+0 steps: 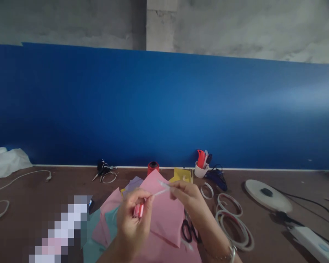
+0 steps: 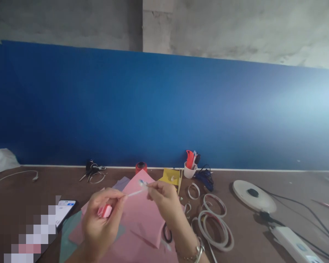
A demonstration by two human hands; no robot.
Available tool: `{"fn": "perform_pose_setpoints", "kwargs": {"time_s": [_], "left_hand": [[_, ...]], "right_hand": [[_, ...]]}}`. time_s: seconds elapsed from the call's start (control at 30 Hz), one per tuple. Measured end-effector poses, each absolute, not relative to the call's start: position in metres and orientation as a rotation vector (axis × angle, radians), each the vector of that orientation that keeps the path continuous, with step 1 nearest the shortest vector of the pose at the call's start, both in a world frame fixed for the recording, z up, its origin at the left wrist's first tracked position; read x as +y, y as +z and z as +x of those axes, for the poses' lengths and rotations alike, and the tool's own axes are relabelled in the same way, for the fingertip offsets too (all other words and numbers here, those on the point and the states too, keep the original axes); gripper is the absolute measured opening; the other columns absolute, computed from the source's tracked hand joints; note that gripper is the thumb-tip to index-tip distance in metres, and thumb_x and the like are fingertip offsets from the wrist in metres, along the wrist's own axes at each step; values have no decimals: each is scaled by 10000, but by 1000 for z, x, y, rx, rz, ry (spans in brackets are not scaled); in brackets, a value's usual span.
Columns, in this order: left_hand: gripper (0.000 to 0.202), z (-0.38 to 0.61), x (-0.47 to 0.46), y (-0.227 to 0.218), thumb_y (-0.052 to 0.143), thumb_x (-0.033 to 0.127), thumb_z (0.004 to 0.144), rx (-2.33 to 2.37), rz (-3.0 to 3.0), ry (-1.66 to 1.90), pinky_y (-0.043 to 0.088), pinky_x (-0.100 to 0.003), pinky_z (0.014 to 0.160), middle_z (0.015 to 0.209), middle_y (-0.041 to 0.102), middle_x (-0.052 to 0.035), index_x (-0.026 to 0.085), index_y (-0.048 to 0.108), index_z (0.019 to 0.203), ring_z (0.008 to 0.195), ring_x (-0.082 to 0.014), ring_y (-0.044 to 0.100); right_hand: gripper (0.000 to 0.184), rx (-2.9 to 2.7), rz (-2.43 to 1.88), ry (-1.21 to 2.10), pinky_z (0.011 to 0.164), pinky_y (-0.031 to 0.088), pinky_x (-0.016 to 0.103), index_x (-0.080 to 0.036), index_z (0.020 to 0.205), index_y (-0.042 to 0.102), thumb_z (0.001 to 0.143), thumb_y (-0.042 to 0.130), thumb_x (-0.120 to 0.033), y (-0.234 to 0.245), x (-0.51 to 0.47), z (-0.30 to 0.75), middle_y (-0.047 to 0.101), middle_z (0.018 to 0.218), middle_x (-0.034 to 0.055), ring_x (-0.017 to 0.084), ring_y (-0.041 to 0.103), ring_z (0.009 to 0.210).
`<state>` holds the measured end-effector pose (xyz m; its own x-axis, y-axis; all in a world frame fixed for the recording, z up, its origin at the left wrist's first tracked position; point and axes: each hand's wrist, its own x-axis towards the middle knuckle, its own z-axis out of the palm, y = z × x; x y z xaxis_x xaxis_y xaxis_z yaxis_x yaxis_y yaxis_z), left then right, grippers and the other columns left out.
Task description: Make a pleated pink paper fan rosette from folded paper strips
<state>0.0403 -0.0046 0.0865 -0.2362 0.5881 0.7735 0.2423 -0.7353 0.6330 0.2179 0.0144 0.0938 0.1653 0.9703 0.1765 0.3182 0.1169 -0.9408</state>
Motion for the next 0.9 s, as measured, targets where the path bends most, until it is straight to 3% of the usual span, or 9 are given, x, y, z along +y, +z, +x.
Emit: {"fn": "perform_pose_setpoints", "kwargs": {"time_s": [0.07,0.13,0.27,0.37,0.47,0.53,0.63,0.77,0.9], "left_hand": [[138,33,-6,101,684,110,691,1045,1649,2164,478,-231,598,686,612,11,200,592,738,647,-130,599],[200,26,-6,115,727,188,660,1121,1293,2142,449,-210,539,703,608,17,196,582,797,588,-108,566],[356,29,0,128,730,284,644,1048,892,1657,195,-149,365,621,530,78,203,556,945,349,10,251],[368,41,4,122,728,279,608,1066,840,1462,156,-150,374,641,515,82,195,562,926,357,20,219],[343,51,6,113,717,254,581,1106,876,1356,172,-156,375,629,503,85,193,567,883,364,8,253],[336,55,6,109,712,250,574,1110,900,1323,174,-161,374,622,498,86,197,570,874,361,2,267],[338,57,5,105,715,275,576,1103,927,1322,177,-169,377,638,505,82,203,584,880,361,-1,273],[355,58,5,98,693,391,649,1103,985,1291,157,-182,388,573,491,67,175,613,919,380,-20,234],[391,53,11,91,607,529,740,1079,1007,1319,137,-189,399,456,337,93,170,620,894,400,-50,206]], "right_hand": [[208,-1258,-1543,603,540,368,252,-155,650,658,725,502,-269,83,24,237,625,572,31,166,554,571],[223,-1386,-1822,409,548,365,269,-163,660,661,758,473,-232,71,32,257,641,580,49,185,576,577],[189,-1746,-2292,136,703,407,368,-132,632,676,711,506,-107,56,38,272,707,741,162,289,645,768],[227,-1797,-2181,149,779,419,378,-151,727,698,775,476,-141,65,32,256,715,857,155,290,638,885],[309,-1647,-1550,424,818,441,298,-189,904,692,882,405,-303,87,19,230,698,983,103,228,614,969],[276,-1656,-1344,606,795,449,284,-186,919,683,851,480,-360,101,8,216,696,924,77,213,618,903],[145,-1694,-1373,656,724,440,260,-186,774,665,787,554,-277,112,-4,203,668,748,25,176,604,752],[168,-1791,-1468,556,649,393,251,-192,678,597,798,481,-204,111,-8,205,625,675,1,154,564,675],[145,-1800,-1649,285,635,330,283,-196,656,572,760,474,-167,108,-8,218,608,658,14,175,526,657]]}}
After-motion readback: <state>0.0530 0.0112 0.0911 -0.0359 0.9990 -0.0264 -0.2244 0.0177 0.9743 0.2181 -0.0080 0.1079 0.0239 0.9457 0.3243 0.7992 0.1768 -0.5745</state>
